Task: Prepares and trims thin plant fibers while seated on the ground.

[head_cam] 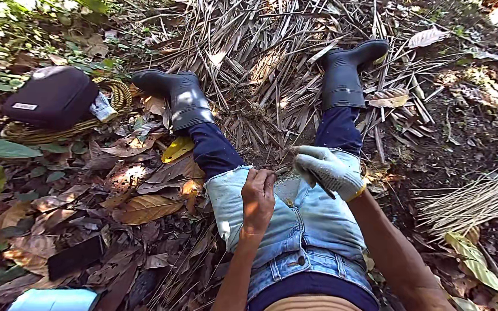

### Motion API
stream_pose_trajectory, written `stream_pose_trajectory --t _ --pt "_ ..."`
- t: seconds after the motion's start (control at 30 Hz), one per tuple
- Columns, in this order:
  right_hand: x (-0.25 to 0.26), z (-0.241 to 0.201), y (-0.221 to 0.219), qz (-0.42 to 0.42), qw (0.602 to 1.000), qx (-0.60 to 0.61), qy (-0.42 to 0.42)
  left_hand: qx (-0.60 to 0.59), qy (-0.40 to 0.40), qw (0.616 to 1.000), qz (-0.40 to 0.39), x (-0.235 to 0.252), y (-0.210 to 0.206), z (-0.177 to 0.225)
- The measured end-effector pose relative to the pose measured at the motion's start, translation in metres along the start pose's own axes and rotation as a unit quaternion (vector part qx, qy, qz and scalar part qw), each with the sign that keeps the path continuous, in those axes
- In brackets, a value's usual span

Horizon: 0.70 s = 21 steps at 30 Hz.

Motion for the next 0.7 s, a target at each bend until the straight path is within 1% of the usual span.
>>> stream_pose_trajectory --t 0.03,0.07,0.13,0.17,0.2,0.23,0.27,0.33,0.37,0.4,0.47,0.5,0.53,0.57,0.63,0.7 --pt "0.004 -0.004 0.017 0.004 1.000 0.004 0.026 -0.004 0.000 1.000 -0.001 -0.002 0.002 -0.001" --pt "0.009 -0.001 0.043 -0.009 0.998 0.011 0.055 -0.007 0.000 1.000 -0.003 -0.003 0.003 -0.002" --pt "0.024 0.012 0.097 -0.056 0.991 0.021 0.118 -0.010 -0.003 1.000 -0.002 -0.005 0.003 -0.001" --pt "0.029 -0.001 0.095 0.007 0.995 0.015 0.102 -0.011 -0.006 1.000 0.001 -0.004 0.002 0.000" --pt "0.033 -0.022 0.082 0.078 0.993 0.028 0.088 -0.009 -0.007 1.000 0.003 -0.002 0.001 0.001" --pt "0.034 -0.036 0.073 0.123 0.988 0.041 0.081 -0.007 -0.005 1.000 0.004 0.000 0.000 0.001" --pt "0.031 -0.044 0.069 0.138 0.985 0.055 0.082 -0.004 0.001 1.000 0.003 0.001 -0.001 0.001" --pt "0.019 -0.045 0.060 0.113 0.988 0.054 0.094 0.004 0.012 1.000 -0.002 0.002 0.000 -0.001" --pt "0.010 -0.044 0.048 0.095 0.992 0.025 0.084 0.008 0.017 1.000 -0.005 0.002 0.000 -0.002" --pt "0.000 -0.045 0.031 0.085 0.995 -0.016 0.049 0.010 0.018 1.000 -0.007 0.002 0.000 -0.003" --pt "-0.018 -0.051 -0.010 0.075 0.989 -0.110 -0.072 0.011 0.014 1.000 -0.009 0.003 -0.003 -0.001" --pt "-0.023 -0.048 -0.023 0.046 0.984 -0.120 -0.123 0.012 0.010 1.000 -0.010 0.003 -0.004 0.000" --pt "-0.016 -0.006 -0.008 -0.070 0.997 -0.031 0.000 0.014 0.006 1.000 -0.010 0.003 -0.004 0.002" --pt "-0.010 0.010 -0.009 -0.102 0.995 -0.019 0.002 0.015 0.001 1.000 -0.008 0.004 -0.005 0.004" --pt "-0.006 0.015 -0.017 -0.085 0.995 -0.030 -0.036 0.013 -0.008 1.000 0.003 0.003 -0.004 0.005" --pt "-0.004 0.009 -0.017 -0.053 0.998 -0.008 -0.040 0.007 -0.012 1.000 0.009 0.002 -0.001 0.004"
Point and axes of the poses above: each hand's wrist, its own x-axis towards the middle knuckle, its own y-axis out of the back of the hand, z = x × y, the point moved 1 cm from there along x, towards the middle knuckle, and after that the axes turned 9 degrees about x, right-handed, at the moved point
